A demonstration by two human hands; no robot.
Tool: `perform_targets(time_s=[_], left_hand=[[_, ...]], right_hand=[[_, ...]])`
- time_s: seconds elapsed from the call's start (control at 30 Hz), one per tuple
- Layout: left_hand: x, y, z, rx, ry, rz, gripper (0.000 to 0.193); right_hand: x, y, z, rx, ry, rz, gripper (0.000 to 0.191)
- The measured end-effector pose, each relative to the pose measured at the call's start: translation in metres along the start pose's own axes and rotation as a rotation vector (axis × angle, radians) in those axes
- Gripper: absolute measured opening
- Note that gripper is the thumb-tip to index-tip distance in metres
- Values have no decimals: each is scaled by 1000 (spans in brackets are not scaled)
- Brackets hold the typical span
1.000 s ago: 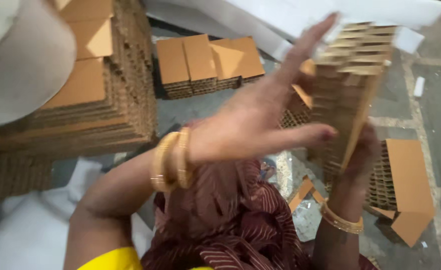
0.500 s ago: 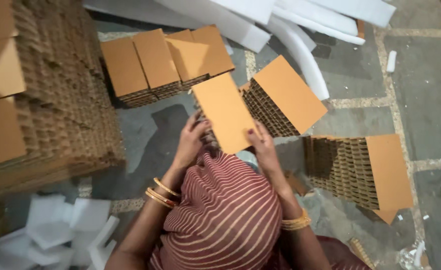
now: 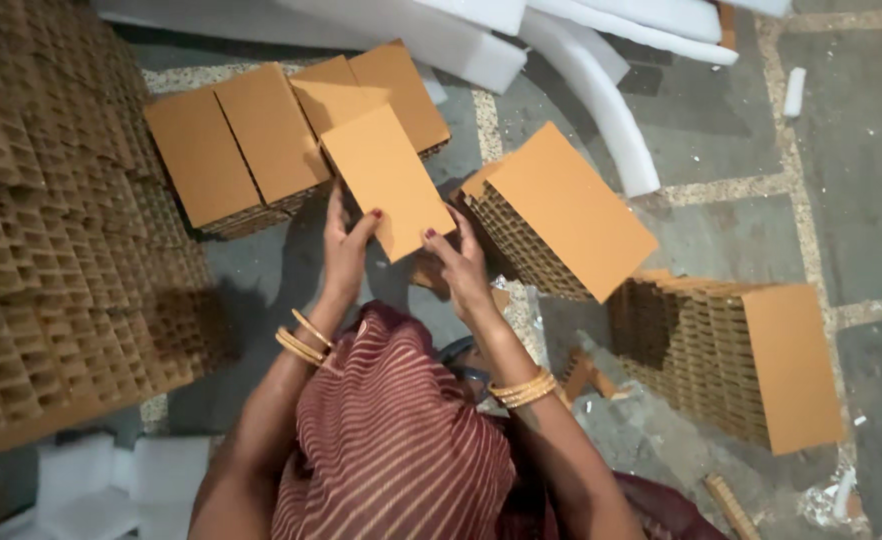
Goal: The person sits on the floor and assembles small cardboard pieces into larger rectangular structures. They pick up individual pieces, align them, and press them together to form stacks. The person handles the cardboard by hand, arranging the pieces into neat piles.
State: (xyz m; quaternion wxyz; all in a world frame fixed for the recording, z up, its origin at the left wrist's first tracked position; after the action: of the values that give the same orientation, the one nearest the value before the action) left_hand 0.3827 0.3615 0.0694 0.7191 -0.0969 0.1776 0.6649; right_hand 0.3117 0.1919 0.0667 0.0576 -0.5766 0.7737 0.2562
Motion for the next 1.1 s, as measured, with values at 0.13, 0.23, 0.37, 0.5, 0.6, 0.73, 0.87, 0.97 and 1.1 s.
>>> perform_targets(time_s=[0.13,0.23,0.37,0.5,0.6,0.73,0.87,0.97,1.1], left_hand=[[4,-30,-1,-100,-109,16,75],[-3,-31,-7,-53,-129,55,80],[-11,-14,-11,-77,-317,82,87],[-9,-5,-12,-100,-345,57,84],[-3,-3,-14,-86,-324,55,84],[2,-1,-18,-54,-386,84,83],[3,-1,-19,-83,-389,101,84],[4,0,-18,-148,-393,119,85],[6,3,-21,-118,-382,119,85]], right_hand=[[-14,-40,1,14,79,50,57],[-28,-66,2,75,126,61,57],[-43,-94,4,95,16,83,54],[-52,-111,5,90,36,97,54],[-57,-118,8,48,104,106,58],[-62,-117,11,89,120,124,62],[-69,-115,10,118,181,145,61],[-75,-116,8,150,240,134,59],[-74,-119,11,160,388,152,59]])
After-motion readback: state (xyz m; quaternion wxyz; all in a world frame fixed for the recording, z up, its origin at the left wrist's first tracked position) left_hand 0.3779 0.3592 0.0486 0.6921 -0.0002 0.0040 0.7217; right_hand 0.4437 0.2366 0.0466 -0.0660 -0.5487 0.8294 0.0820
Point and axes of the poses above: each hand's wrist, its own y-axis away from the middle knuckle, its own x-axis out of the back of the hand, z = x × y, the point moved 3 cm from there along -y, towards the middle knuckle, and after that the axes turned 6 degrees about y, right-handed, at the moved point
